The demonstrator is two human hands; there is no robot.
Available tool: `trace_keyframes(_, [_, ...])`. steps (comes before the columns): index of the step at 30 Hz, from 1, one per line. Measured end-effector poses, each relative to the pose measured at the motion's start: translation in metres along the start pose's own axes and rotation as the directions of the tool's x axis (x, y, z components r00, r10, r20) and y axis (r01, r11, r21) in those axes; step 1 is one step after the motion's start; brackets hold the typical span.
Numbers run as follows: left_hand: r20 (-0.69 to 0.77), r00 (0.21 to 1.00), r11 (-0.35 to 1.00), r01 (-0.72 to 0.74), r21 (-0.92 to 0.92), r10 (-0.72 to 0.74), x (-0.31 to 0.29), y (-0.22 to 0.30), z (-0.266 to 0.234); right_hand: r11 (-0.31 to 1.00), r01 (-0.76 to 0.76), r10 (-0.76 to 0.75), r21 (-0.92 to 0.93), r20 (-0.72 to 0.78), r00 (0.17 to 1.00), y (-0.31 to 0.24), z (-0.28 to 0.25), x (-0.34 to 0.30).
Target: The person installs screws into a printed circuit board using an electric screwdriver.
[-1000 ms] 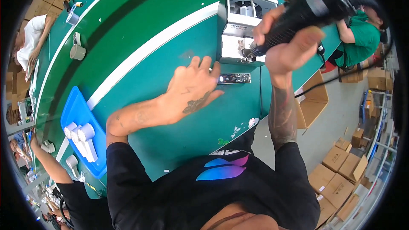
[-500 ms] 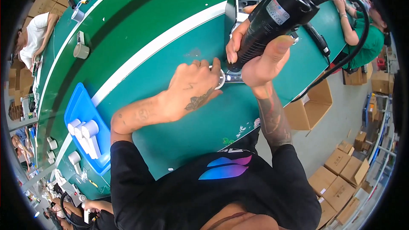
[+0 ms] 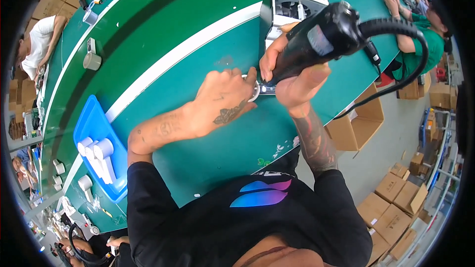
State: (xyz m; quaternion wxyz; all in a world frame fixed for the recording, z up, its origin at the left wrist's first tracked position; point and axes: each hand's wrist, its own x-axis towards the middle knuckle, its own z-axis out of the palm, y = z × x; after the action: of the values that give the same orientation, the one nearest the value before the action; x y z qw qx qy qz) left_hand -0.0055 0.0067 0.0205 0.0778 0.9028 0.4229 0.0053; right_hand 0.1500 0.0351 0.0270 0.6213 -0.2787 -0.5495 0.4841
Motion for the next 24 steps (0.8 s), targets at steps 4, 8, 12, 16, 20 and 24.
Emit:
trace_keyframes(4, [0.059, 0.998, 1.0, 0.012, 0.005, -0.013, 0.001, -0.001, -0.002, 0.995, -0.1, 0.1, -0.006, 0.045, 0.994, -0.007, -0.01, -0.004])
trace_keyframes(8, [-0.066, 0.998, 0.999, -0.021, -0.042, 0.018, -0.003, 0.004, 0.002, 0.964, 0.262, -0.252, 0.054, -0.145, 0.957, -0.042, -0.032, 0.026])
trace_keyframes(12, [-0.036, 0.999, 0.997, -0.027, -0.078, 0.024, 0.001, 0.003, -0.003, 0.913, 0.387, -0.395, -0.131, -0.04, 0.918, -0.029, -0.036, 0.055])
trace_keyframes(16, [-0.036, 0.999, 0.997, -0.019, -0.073, 0.017, 0.001, 0.0, 0.0, 0.942, 0.293, -0.303, -0.161, -0.037, 0.952, -0.024, -0.035, 0.052])
trace_keyframes(20, [-0.055, 0.998, 0.995, -0.041, -0.094, 0.036, 0.002, -0.001, -0.001, 0.965, 0.141, -0.152, -0.222, -0.033, 0.988, -0.029, -0.024, 0.03])
trace_keyframes(24, [-0.069, 0.997, 0.998, -0.046, -0.047, 0.043, 0.002, 0.002, -0.001, 0.995, 0.073, -0.074, -0.067, -0.001, 0.997, -0.021, -0.004, 0.016])
